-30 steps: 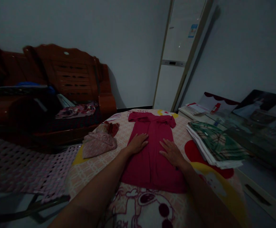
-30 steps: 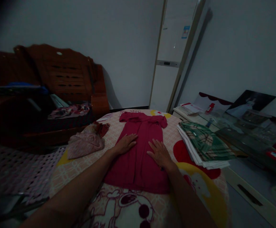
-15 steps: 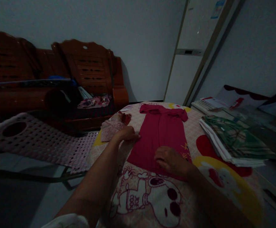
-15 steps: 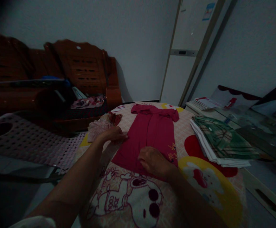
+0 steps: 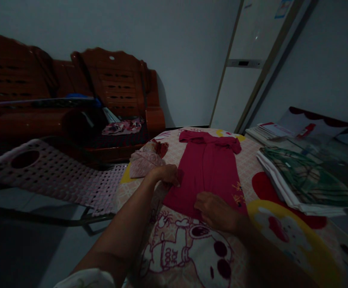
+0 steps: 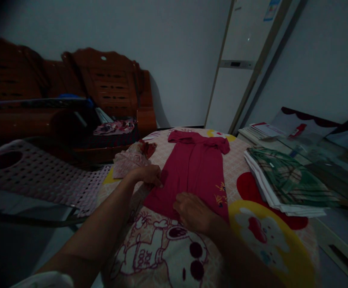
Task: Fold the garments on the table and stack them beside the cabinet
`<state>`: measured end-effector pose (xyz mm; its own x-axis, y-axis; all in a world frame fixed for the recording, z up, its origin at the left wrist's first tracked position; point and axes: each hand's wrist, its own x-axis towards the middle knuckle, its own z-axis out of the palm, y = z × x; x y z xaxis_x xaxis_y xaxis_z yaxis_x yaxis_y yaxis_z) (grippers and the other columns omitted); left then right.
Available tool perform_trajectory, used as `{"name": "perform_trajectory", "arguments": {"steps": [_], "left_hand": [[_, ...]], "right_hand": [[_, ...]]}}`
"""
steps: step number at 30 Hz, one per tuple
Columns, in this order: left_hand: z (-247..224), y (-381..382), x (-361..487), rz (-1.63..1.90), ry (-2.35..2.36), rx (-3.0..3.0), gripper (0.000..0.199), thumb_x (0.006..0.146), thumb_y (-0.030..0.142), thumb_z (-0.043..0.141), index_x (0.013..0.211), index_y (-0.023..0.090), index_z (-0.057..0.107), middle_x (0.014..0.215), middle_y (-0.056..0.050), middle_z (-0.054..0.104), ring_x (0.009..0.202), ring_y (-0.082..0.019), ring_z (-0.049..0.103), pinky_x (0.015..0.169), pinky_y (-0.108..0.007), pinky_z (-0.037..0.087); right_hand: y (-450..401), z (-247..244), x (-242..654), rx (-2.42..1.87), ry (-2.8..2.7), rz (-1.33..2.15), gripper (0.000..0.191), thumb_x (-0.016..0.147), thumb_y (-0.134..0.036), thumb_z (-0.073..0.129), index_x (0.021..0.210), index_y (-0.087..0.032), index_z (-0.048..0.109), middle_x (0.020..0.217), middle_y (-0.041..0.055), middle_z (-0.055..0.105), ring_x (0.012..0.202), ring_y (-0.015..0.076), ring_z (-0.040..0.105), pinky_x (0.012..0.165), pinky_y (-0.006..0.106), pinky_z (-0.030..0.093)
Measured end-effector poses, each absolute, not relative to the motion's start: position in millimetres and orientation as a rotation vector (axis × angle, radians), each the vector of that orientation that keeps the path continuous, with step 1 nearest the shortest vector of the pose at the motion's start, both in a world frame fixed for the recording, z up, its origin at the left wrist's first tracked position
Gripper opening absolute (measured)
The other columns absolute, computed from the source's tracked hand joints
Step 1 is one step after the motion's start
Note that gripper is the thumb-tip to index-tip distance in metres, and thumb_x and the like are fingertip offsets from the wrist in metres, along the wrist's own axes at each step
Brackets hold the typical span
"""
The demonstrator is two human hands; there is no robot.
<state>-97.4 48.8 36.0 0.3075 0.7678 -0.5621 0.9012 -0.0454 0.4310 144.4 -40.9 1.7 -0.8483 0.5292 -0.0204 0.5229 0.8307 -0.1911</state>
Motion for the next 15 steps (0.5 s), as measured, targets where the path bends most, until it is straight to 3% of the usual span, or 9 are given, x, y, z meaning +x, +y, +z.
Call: {"name": "perform_trajectory", "arguments": {"steps": [4,9,15], "left_hand": [[37,47,-108,-0.162,1.448,1.791,0.024,0.070,0.028,0.069,0.053,0.016,0.057,0.048,-0.001,0.061,0.048,-0.015,0.058,0.053,-0.024,0.049],[41,47,-130,-0.081,1.371,1.743,0.026,0.068,0.034,0.070,0.053,0.016,0.058,0.047,-0.001,0.062,0.046,-0.013,0.056,0.049,-0.021,0.044],[34,51,-134,-0.154,1.444,1.717,0.019,0.067,0.028,0.070,0.056,0.015,0.062,0.052,-0.002,0.064,0.051,-0.015,0.060,0.050,-0.022,0.044]], "right_hand": [[-40,-1,141,-0.836,-2.883,0.311,0.011,0.084,-0.010,0.054,0.084,-0.016,0.063,0.092,0.0074,0.060,0.088,0.0191,0.053,0.080,0.032,0.045],[-42,-4,132,-0.634,-2.661,0.431,0.014,0.086,-0.009,0.054,0.085,-0.017,0.065,0.119,0.0098,0.063,0.102,0.0188,0.056,0.091,0.034,0.045],[-44,-16,125,-0.658,-2.726,0.421,0.012,0.088,-0.011,0.055,0.090,-0.016,0.066,0.117,0.0091,0.066,0.103,0.0193,0.057,0.092,0.034,0.045]]}}
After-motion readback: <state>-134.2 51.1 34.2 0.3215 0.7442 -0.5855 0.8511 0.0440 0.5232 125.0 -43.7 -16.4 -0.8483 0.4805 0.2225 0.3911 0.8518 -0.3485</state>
